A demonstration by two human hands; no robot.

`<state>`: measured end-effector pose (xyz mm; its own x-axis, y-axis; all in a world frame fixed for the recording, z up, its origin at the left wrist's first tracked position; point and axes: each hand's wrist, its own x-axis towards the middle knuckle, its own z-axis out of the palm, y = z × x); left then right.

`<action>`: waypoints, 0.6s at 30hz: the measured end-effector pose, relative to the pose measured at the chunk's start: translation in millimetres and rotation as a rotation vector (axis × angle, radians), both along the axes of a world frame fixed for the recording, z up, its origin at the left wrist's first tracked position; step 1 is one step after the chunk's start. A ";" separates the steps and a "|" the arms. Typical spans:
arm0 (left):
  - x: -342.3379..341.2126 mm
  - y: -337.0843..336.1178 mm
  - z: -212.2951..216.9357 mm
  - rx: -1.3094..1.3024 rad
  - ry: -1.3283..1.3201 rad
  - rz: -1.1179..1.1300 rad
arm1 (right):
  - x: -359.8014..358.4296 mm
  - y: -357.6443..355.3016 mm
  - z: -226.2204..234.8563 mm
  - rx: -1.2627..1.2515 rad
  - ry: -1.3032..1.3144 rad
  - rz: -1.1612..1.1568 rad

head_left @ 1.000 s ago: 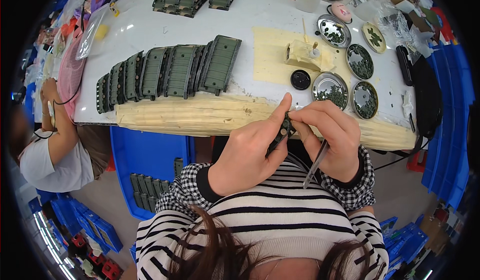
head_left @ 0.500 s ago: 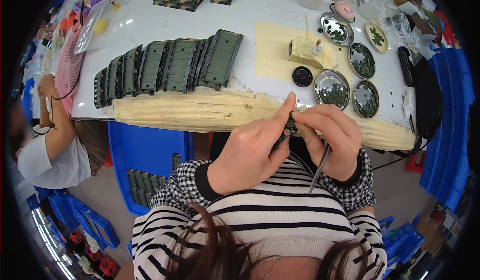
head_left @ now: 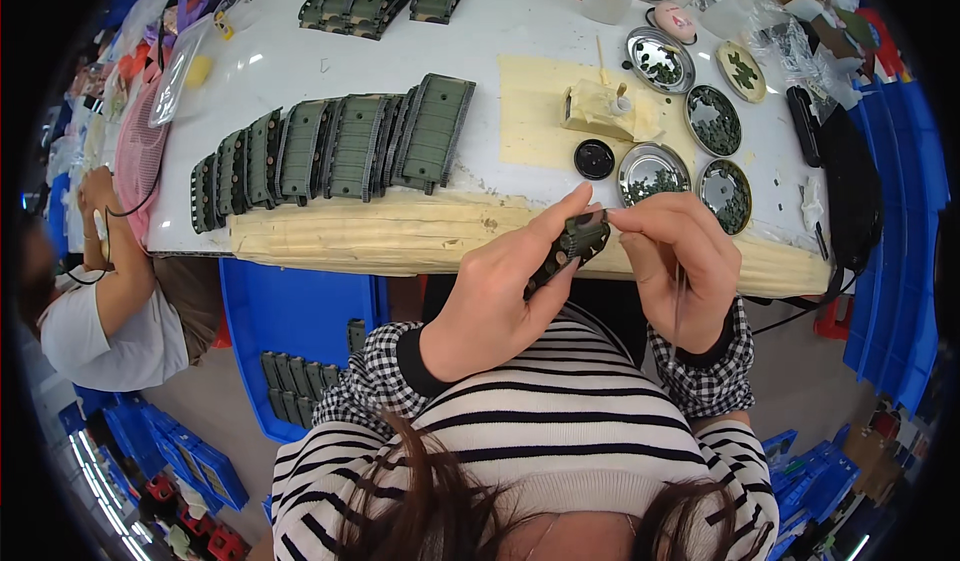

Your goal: Assembling small plastic toy tank models using tweezers to attach small components.

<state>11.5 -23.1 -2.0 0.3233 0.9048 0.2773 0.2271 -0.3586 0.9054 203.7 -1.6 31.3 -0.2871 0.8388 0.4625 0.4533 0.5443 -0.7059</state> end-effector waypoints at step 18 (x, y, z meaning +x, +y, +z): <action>-9.6 5.6 -14.2 -0.399 -0.497 -0.152 | 9.5 7.5 33.9 0.106 -0.083 0.008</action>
<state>1.9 -17.4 -16.1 0.3758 0.9233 0.0796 -0.2795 0.0310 0.9597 213.2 5.9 65.1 -0.3343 0.7842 0.5228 0.5034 0.6175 -0.6044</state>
